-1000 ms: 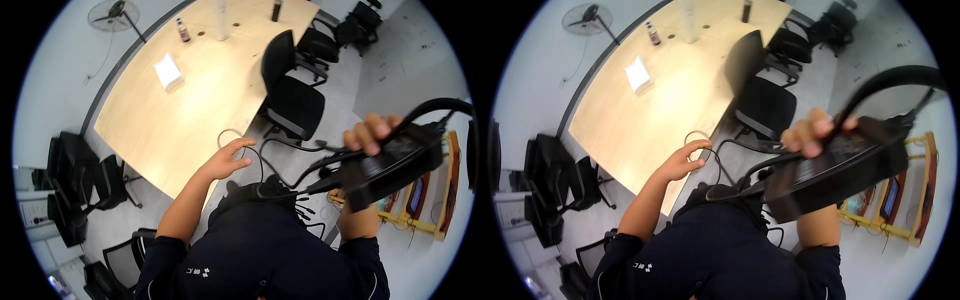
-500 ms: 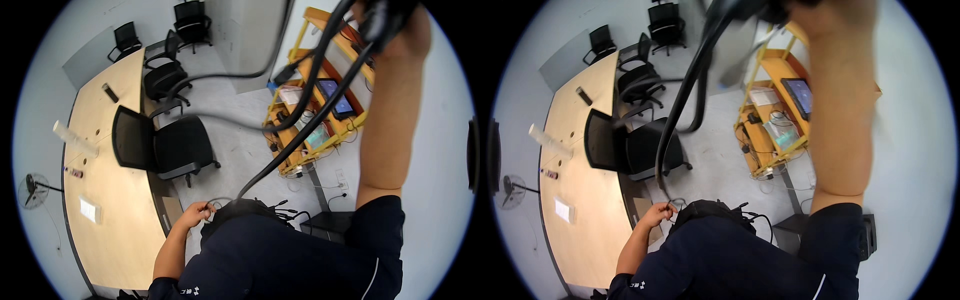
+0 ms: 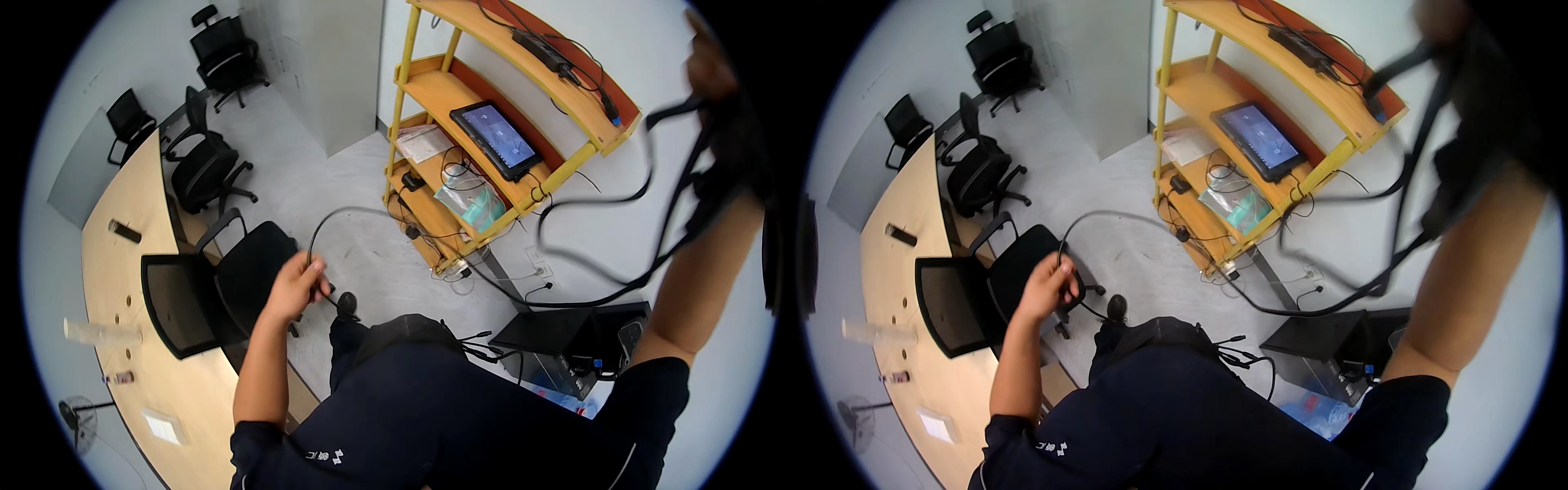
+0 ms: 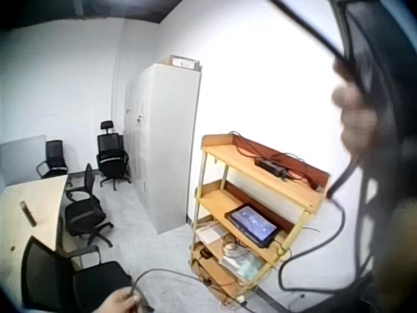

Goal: The person organizes and packs electronic accessories, including cables and a power adapter, into a cardboard box. They coil the cables, place them into a foam insert, and close the box. The person then moves the box to a cabinet and places a tablet on a nearby shelf.

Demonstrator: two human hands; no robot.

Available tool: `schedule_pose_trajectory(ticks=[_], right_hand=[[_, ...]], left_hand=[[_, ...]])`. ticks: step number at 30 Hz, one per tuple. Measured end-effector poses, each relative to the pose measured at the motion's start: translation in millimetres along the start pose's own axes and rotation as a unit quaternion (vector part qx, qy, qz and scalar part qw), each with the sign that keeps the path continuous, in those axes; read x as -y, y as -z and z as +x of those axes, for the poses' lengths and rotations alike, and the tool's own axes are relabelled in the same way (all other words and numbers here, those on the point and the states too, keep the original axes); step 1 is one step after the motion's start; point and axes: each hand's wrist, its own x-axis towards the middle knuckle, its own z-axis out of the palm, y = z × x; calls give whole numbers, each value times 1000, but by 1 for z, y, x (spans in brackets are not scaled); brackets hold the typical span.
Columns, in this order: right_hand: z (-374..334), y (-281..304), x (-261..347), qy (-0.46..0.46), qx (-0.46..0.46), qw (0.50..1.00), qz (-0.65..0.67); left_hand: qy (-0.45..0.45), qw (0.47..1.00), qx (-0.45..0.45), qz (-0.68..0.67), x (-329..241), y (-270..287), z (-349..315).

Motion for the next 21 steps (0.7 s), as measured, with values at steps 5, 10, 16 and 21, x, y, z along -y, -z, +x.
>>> schedule_pose_trajectory(ticks=[5, 10, 16, 21], right_hand=[[-56, -123, -96, -183, -10, 980, 74], [-100, -204, -189, -267, -167, 892, 324], [-146, -228, -220, -180, -297, 841, 416], [-154, -205, -183, -163, -398, 870, 241]], left_hand=[[-112, 961, 189, -171, -222, 2, 83], [-388, 886, 229, 112, -301, -5, 149], [-482, 764, 367, 224, -318, -20, 201], [-445, 731, 486, 179, -340, -46, 254]])
